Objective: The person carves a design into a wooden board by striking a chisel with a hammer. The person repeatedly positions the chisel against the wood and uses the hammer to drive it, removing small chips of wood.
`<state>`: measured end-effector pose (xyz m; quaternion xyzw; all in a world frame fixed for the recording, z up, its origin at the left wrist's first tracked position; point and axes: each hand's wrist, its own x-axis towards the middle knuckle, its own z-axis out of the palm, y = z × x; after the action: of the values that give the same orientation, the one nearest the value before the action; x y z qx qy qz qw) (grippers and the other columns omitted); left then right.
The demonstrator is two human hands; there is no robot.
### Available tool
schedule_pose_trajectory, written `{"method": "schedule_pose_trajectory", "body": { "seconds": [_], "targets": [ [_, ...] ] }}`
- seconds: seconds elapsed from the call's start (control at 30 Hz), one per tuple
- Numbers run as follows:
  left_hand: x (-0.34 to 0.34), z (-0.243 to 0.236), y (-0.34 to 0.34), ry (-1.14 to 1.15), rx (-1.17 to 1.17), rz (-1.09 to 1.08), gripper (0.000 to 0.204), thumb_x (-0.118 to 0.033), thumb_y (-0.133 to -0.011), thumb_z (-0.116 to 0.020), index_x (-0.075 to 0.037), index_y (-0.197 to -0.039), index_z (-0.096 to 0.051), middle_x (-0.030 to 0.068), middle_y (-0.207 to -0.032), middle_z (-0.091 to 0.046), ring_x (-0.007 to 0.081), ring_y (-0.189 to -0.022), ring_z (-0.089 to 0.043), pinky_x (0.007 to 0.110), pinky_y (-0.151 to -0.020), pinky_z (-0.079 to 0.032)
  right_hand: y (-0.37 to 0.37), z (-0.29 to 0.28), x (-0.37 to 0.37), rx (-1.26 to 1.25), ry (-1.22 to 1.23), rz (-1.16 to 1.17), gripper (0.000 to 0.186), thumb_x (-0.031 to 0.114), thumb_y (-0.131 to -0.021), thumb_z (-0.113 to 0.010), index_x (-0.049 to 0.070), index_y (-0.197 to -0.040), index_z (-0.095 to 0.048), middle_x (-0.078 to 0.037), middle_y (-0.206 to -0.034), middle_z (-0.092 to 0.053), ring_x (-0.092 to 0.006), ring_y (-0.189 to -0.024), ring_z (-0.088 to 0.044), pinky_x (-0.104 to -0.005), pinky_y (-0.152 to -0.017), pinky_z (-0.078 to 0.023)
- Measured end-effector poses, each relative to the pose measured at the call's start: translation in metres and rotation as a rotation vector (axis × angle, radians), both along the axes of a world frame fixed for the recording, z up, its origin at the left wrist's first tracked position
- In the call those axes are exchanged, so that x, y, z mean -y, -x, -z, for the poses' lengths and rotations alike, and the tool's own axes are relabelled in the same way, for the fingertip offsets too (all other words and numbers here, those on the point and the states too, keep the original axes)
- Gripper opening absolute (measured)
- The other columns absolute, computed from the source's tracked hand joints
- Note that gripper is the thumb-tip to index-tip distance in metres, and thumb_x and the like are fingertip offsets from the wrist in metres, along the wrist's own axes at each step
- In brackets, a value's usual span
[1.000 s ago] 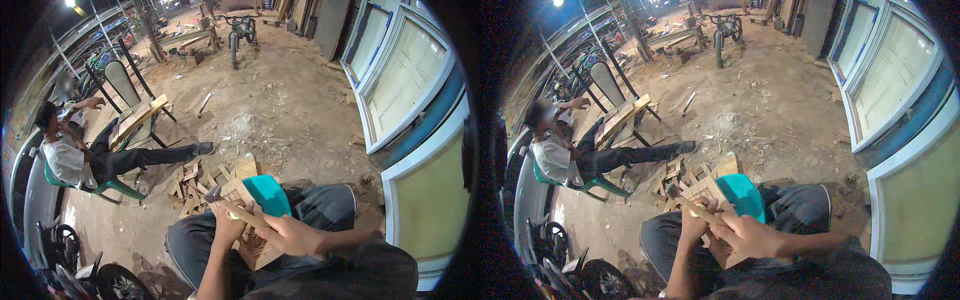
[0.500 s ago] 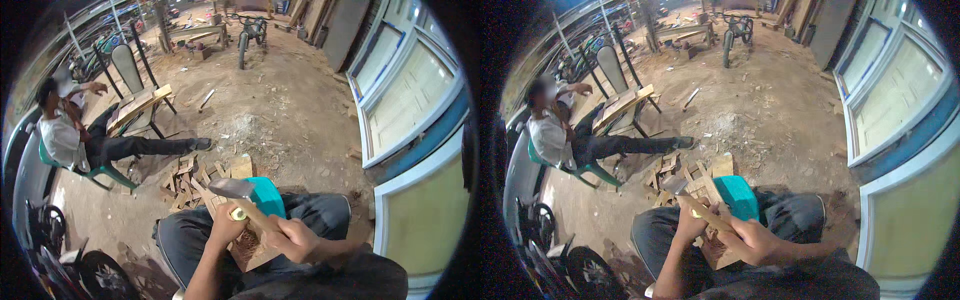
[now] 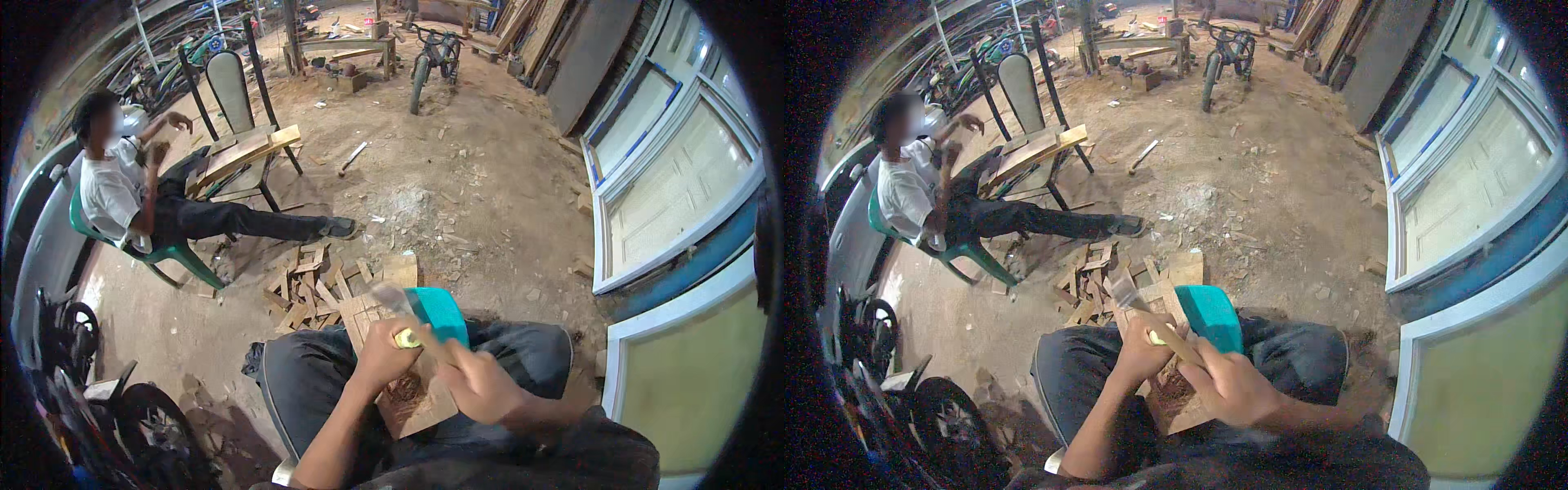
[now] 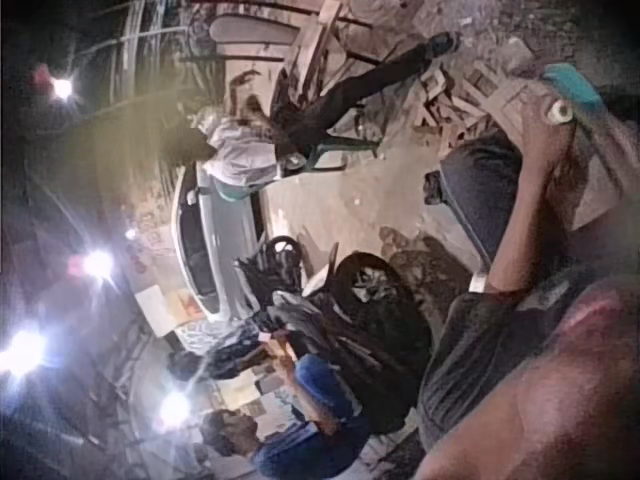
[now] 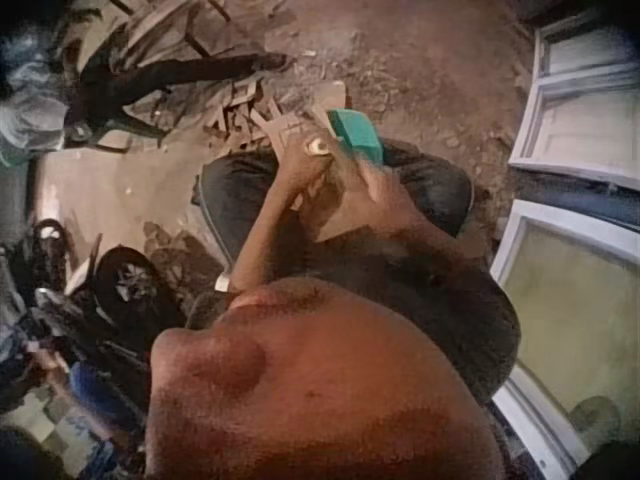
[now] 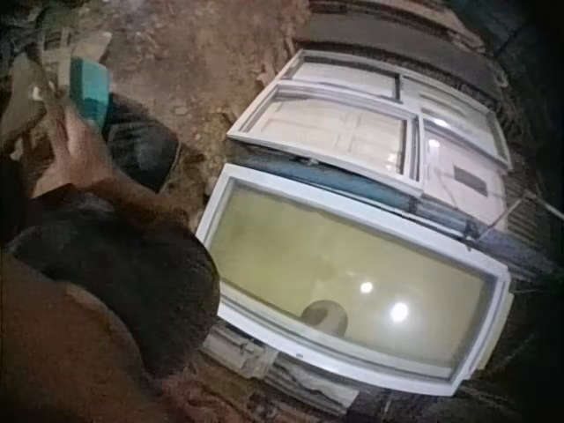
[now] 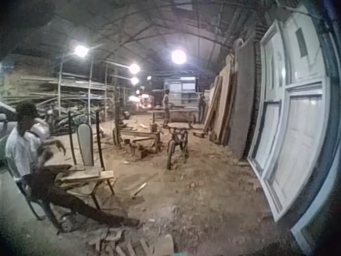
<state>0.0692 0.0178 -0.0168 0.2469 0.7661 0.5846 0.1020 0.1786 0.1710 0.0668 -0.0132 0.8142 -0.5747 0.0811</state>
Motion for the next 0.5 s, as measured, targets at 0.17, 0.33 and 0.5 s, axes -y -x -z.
{"method": "schedule_pose_trajectory", "body": {
  "seconds": [0.17, 0.33, 0.5],
  "targets": [
    [0.003, 0.006, -0.001, 0.055, 0.017, 0.055, 0.015, -0.011, -0.075, -0.07, 0.0, -0.085, -0.066, 0.0182, -0.08, -0.067, 0.03, -0.073, -0.068, 0.039, -0.063, -0.049, 0.011, 0.017, 0.0, -0.017, -0.058, 0.058, 0.031, 0.026, -0.096, -0.059, -0.002, -0.108, -0.053, -0.014, -0.072, -0.062, -0.0198, -0.063, -0.063, -0.0381, -0.057, -0.047],
    [0.002, 0.01, -0.003, 0.165, -0.043, 0.11, 0.017, -0.012, -0.07, -0.068, 0.0, -0.082, -0.065, 0.0222, -0.08, -0.065, 0.0404, -0.077, -0.064, 0.045, -0.066, -0.049, 0.019, 0.02, 0.001, -0.046, -0.108, 0.15, 0.042, 0.033, -0.09, -0.07, -0.002, -0.109, -0.055, -0.015, -0.076, -0.062, -0.0176, -0.068, -0.063, -0.0363, -0.062, -0.049],
    [0.002, 0.001, -0.005, 0.201, -0.093, 0.107, 0.017, -0.013, -0.073, -0.069, 0.001, -0.078, -0.062, 0.0194, -0.077, -0.065, 0.0376, -0.073, -0.064, 0.043, -0.066, -0.048, 0.022, 0.036, -0.001, -0.075, -0.052, 0.157, 0.046, 0.033, -0.086, -0.074, -0.002, -0.111, -0.057, -0.014, -0.082, -0.063, -0.015, -0.075, -0.062, -0.0345, -0.068, -0.05]
  ]
}}
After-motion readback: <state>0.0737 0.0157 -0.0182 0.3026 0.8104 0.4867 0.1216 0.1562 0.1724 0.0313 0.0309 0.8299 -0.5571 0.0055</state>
